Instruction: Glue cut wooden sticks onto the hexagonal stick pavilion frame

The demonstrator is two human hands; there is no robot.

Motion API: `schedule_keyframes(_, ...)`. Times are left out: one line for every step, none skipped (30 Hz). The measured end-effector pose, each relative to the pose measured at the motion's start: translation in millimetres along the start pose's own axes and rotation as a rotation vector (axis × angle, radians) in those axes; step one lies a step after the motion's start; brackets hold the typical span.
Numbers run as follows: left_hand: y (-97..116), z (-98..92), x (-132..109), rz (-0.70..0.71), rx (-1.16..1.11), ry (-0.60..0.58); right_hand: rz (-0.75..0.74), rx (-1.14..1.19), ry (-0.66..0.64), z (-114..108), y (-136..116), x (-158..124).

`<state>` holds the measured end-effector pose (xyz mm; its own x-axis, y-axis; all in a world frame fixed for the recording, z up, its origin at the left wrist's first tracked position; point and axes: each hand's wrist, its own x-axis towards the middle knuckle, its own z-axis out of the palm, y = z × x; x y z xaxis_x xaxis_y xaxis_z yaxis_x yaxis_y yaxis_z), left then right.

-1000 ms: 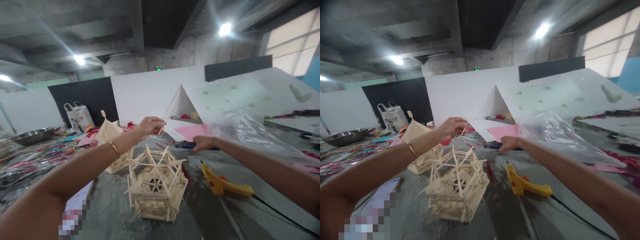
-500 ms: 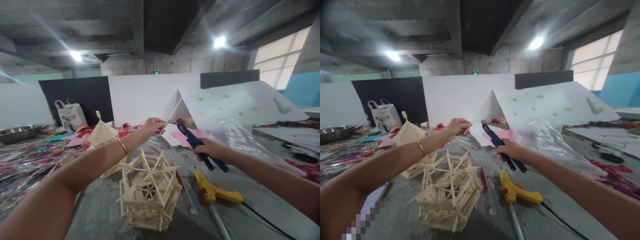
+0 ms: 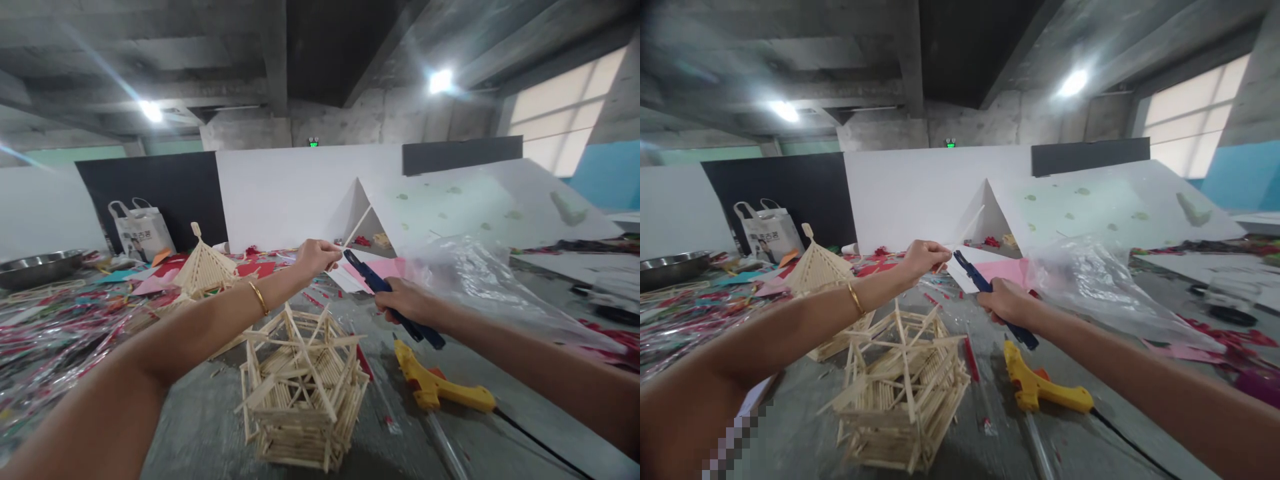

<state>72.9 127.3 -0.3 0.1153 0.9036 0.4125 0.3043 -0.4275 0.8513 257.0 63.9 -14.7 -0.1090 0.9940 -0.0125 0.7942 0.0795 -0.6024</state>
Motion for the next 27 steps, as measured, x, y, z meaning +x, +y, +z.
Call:
schedule_keyframes(-1.3, 0.4, -0.3, 0.022, 0.032, 0.011, 0.005, -0.006, -0.006, 0.7, 0.2, 1.1)
schedule_keyframes(-2.4, 0.6, -0.4, 0.04, 0.057, 0.017, 0.008, -0.008, -0.014, 1.6, 0.7, 2.3)
schedule_keyframes(-3.5, 0.8, -0.3, 0.052, 0.074, 0.023, 0.01, -0.008, -0.021, 2.5, 1.3, 3.5)
schedule_keyframes(-4.5, 0.8, 0.0, 0.058, 0.085, 0.026, 0.012, -0.007, -0.028, 3.4, 1.9, 4.6)
schedule_keyframes(-5.2, 0.7, 0.4, 0.063, 0.091, 0.028, 0.014, -0.005, -0.034, 4.2, 2.4, 5.5)
schedule_keyframes(-5.8, 0.4, 0.8, 0.066, 0.096, 0.031, 0.015, -0.003, -0.039, 5.0, 2.8, 6.1)
schedule_keyframes(-6.1, 0.0, 1.1, 0.07, 0.104, 0.033, 0.017, -0.002, -0.043, 5.6, 2.9, 6.6)
schedule_keyframes(-6.3, -0.7, 1.4, 0.078, 0.114, 0.034, 0.017, -0.001, -0.045, 6.0, 2.9, 6.9)
schedule_keyframes(-6.3, -1.5, 1.6, 0.087, 0.126, 0.035, 0.016, 0.0, -0.044, 6.2, 2.7, 7.0)
schedule_keyframes(-6.1, -2.4, 1.6, 0.098, 0.136, 0.037, 0.015, 0.0, -0.044, 6.3, 2.3, 7.1)
schedule_keyframes(-5.8, -3.4, 1.5, 0.108, 0.147, 0.038, 0.012, 0.0, -0.043, 6.3, 1.8, 7.1)
schedule_keyframes(-5.3, -4.5, 1.3, 0.117, 0.157, 0.039, 0.009, -0.001, -0.043, 6.3, 1.3, 7.0)
schedule_keyframes(-4.9, -5.7, 1.1, 0.127, 0.168, 0.037, 0.005, -0.001, -0.042, 6.3, 0.8, 6.9)
schedule_keyframes(-4.4, -6.9, 0.8, 0.139, 0.18, 0.035, 0.001, -0.001, -0.042, 6.3, 0.2, 6.6)
schedule_keyframes(-4.0, -8.0, 0.5, 0.152, 0.194, 0.034, -0.002, 0.0, -0.043, 6.4, -0.4, 6.3)
schedule_keyframes(-3.8, -9.2, 0.3, 0.165, 0.209, 0.034, -0.007, 0.002, -0.043, 6.5, -1.0, 6.0)
schedule_keyframes(-3.7, -10.2, 0.1, 0.18, 0.225, 0.034, -0.011, 0.005, -0.044, 6.7, -1.6, 5.7)
schedule_keyframes(-3.7, -11.0, 0.0, 0.194, 0.241, 0.035, -0.014, 0.008, -0.044, 6.8, -2.1, 5.6)
schedule_keyframes(-4.0, -11.6, -0.1, 0.207, 0.254, 0.036, -0.016, 0.01, -0.044, 7.0, -2.5, 5.6)
schedule_keyframes(-4.4, -12.0, -0.1, 0.217, 0.264, 0.036, -0.018, 0.014, -0.045, 7.1, -2.7, 6.0)
schedule_keyframes(-4.9, -12.2, -0.1, 0.226, 0.271, 0.037, -0.019, 0.017, -0.045, 7.3, -2.8, 6.6)
schedule_keyframes(-5.5, -12.2, 0.0, 0.234, 0.275, 0.037, -0.02, 0.021, -0.047, 7.6, -2.6, 7.4)
schedule_keyframes(-6.1, -12.0, 0.1, 0.242, 0.28, 0.039, -0.021, 0.025, -0.049, 8.0, -2.1, 8.4)
schedule_keyframes(-6.7, -11.7, 0.2, 0.249, 0.284, 0.041, -0.022, 0.03, -0.051, 8.4, -1.5, 9.5)
schedule_keyframes(-7.2, -11.4, 0.3, 0.254, 0.291, 0.043, -0.02, 0.035, -0.053, 9.0, -0.8, 10.6)
schedule_keyframes(-7.5, -11.1, 0.3, 0.26, 0.3, 0.047, -0.019, 0.041, -0.056, 9.7, -0.1, 11.5)
schedule_keyframes(-7.6, -11.0, 0.3, 0.266, 0.313, 0.051, -0.016, 0.047, -0.059, 10.3, 0.5, 12.4)
